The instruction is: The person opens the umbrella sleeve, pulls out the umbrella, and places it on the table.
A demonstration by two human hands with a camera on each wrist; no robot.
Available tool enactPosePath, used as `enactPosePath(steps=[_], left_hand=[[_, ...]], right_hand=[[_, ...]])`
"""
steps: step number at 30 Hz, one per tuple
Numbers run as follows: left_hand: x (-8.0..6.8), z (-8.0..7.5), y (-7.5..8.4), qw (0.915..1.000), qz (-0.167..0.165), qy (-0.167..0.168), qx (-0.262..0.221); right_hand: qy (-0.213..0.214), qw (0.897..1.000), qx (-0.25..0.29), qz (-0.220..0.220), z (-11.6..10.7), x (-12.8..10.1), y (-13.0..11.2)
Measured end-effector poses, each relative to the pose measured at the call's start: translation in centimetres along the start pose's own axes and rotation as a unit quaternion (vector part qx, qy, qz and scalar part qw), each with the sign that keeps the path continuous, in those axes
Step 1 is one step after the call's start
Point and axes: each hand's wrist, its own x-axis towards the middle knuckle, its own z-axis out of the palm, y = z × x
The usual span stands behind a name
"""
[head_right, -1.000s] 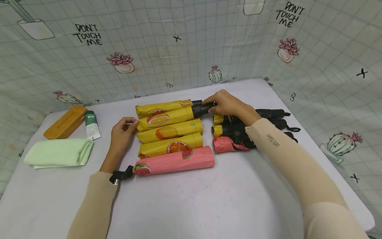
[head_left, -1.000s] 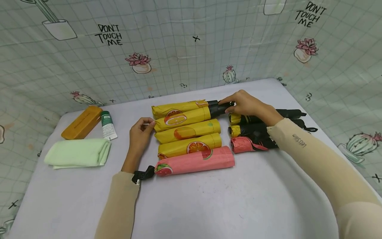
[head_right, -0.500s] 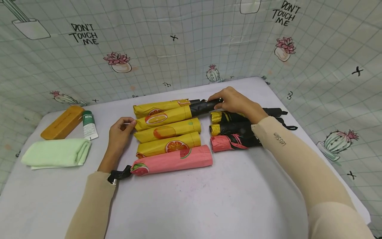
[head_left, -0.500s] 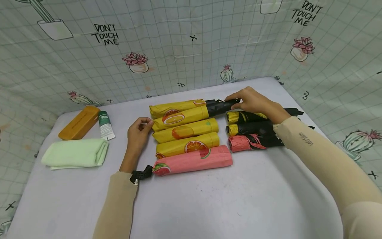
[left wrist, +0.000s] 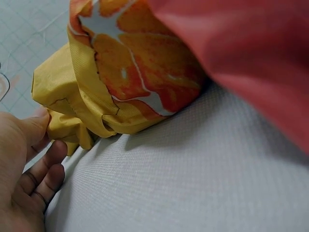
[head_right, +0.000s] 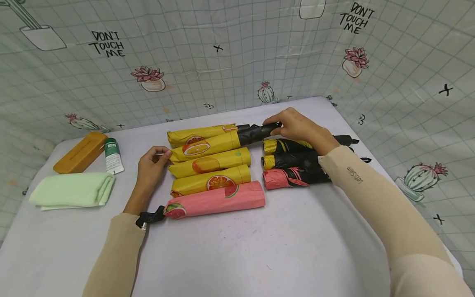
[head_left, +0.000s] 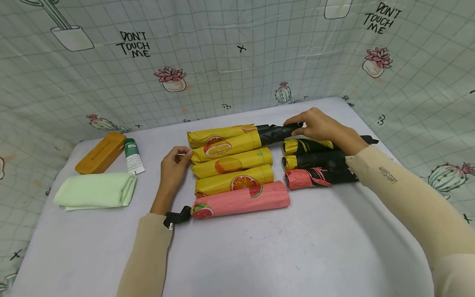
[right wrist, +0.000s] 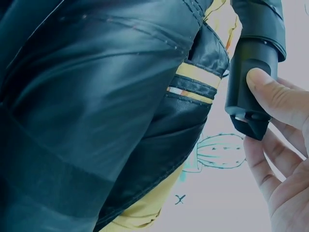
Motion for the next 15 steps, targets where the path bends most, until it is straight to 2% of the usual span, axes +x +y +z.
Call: enactPosePath(steps=[15], left_hand=[[-0.05,-0.05,0.15,0.9999,0.013,-0.002,-0.007]], right_hand=[[0.004,1.0,-0.011,0.002,-0.51,-0.55,0.26]])
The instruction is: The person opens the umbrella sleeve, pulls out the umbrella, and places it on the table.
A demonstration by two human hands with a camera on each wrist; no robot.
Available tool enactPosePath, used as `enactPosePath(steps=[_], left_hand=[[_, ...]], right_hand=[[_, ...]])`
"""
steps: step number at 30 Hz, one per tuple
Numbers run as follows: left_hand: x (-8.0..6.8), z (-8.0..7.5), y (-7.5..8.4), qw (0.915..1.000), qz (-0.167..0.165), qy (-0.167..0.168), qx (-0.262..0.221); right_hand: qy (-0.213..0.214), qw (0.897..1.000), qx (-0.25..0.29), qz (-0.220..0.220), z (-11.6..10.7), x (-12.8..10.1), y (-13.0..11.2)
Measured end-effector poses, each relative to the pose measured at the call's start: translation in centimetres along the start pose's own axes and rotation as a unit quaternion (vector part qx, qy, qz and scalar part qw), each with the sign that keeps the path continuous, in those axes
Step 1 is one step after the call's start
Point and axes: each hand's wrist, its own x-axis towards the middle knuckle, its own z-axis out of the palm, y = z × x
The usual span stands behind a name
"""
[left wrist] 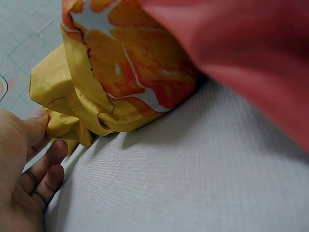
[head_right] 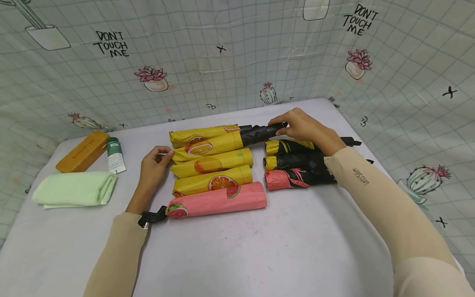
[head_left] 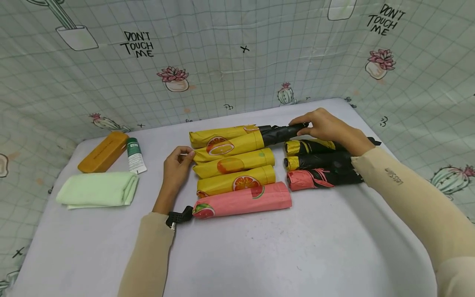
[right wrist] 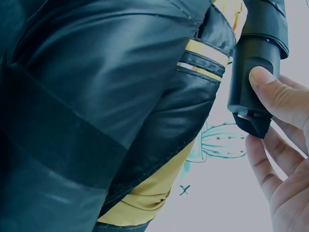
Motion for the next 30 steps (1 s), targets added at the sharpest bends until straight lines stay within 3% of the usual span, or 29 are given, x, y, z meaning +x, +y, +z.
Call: enactPosePath(steps=[18,30], left_hand=[[0.0,0.3,0.3,0.9998,-0.007,-0.005,0.017],[0.0,0.2,0.2,0.9998,-0.004,-0.006,0.017]], right_hand=[[0.008,0.999,-0.026,0.017,-0.7,-1.0,1.5],[0.03,0.999,-0.025,-0.005,-1.2,-1.4,2.2]])
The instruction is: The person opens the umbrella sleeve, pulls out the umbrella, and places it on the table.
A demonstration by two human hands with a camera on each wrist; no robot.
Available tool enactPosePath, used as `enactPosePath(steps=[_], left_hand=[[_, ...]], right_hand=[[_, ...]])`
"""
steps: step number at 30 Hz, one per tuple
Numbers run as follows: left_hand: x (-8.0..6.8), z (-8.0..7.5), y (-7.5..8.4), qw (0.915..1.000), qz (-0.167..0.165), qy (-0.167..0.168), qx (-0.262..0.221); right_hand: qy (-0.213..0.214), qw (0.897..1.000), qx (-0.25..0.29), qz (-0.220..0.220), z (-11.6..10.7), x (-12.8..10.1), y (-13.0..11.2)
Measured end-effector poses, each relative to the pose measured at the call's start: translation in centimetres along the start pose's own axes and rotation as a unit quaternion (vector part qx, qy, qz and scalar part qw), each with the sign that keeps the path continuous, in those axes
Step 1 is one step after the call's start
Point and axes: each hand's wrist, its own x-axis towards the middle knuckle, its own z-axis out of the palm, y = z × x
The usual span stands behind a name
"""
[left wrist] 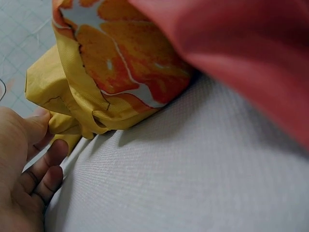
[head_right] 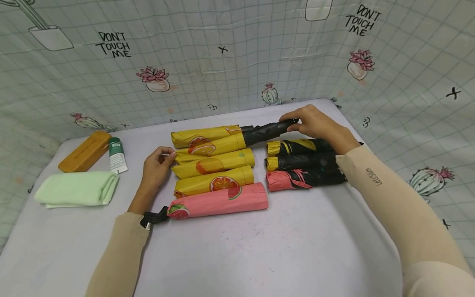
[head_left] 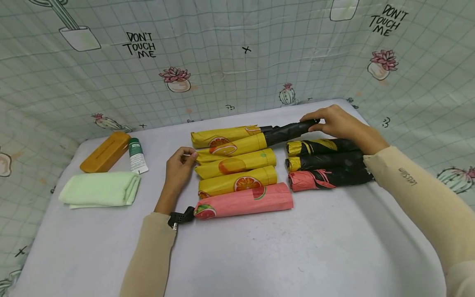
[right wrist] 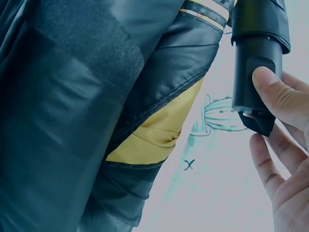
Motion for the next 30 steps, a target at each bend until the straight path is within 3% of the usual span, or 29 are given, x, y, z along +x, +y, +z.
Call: enactPosePath(steps=[18,26,30], left_hand=[[0.2,0.5,-0.2,0.9998,0.017,-0.008,0.005],[0.1,-0.1,-0.2,0.9999,0.003,-0.005,0.014],[-0.1,-0.1,0.0,0.9998,-0.001,-0.011,0.019]], right_hand=[[0.012,1.0,-0.014,0.006,-1.1,-1.1,1.4],[0.009,0.998,-0.01,0.067,-1.7,-2.3,3.1],[0.011,0.998,-0.011,0.064,-2.0,-2.6,3.5]])
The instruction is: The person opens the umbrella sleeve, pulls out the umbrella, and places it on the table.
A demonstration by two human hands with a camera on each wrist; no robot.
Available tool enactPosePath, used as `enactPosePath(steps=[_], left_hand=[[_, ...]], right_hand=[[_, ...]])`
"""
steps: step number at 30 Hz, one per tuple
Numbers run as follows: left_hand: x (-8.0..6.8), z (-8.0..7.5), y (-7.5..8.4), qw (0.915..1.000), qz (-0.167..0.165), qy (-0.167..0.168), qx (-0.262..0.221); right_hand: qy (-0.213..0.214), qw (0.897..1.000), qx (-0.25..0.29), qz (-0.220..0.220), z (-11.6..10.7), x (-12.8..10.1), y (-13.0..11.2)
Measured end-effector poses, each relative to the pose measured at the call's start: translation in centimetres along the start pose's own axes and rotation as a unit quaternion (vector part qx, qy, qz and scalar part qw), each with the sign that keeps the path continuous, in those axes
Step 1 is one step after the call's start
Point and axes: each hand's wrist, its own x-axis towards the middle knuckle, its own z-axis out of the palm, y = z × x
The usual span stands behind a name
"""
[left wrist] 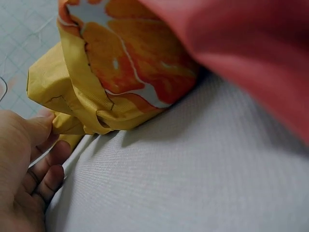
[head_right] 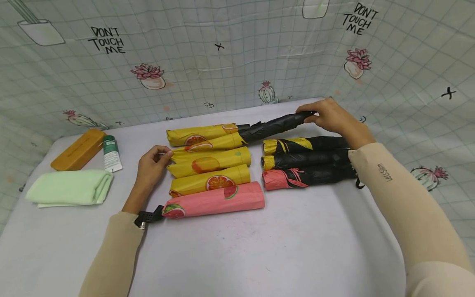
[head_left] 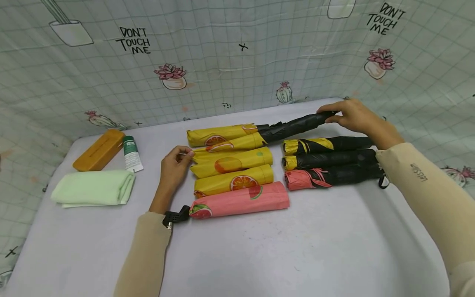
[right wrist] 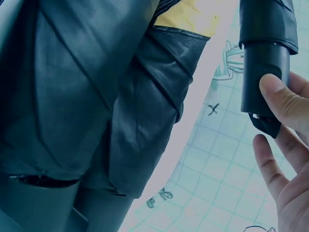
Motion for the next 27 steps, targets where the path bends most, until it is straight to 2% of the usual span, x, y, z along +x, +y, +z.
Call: enactPosePath(steps=[8,16,27], left_hand=[[-0.1,0.1,-0.1,1.0,0.006,0.005,0.001],[0.1,-0.4,-0.2,0.9999,0.0,0.011,-0.006],[0.0,-0.2,-0.3,1.0,0.002,0.0,0.001]], right_hand=[[0.008,1.0,-0.003,-0.017,-0.7,-0.3,0.3],[0.014,0.999,-0.029,0.02,-1.4,-1.7,1.5],[0.006,0.999,-0.034,0.039,-2.1,-2.5,2.1]])
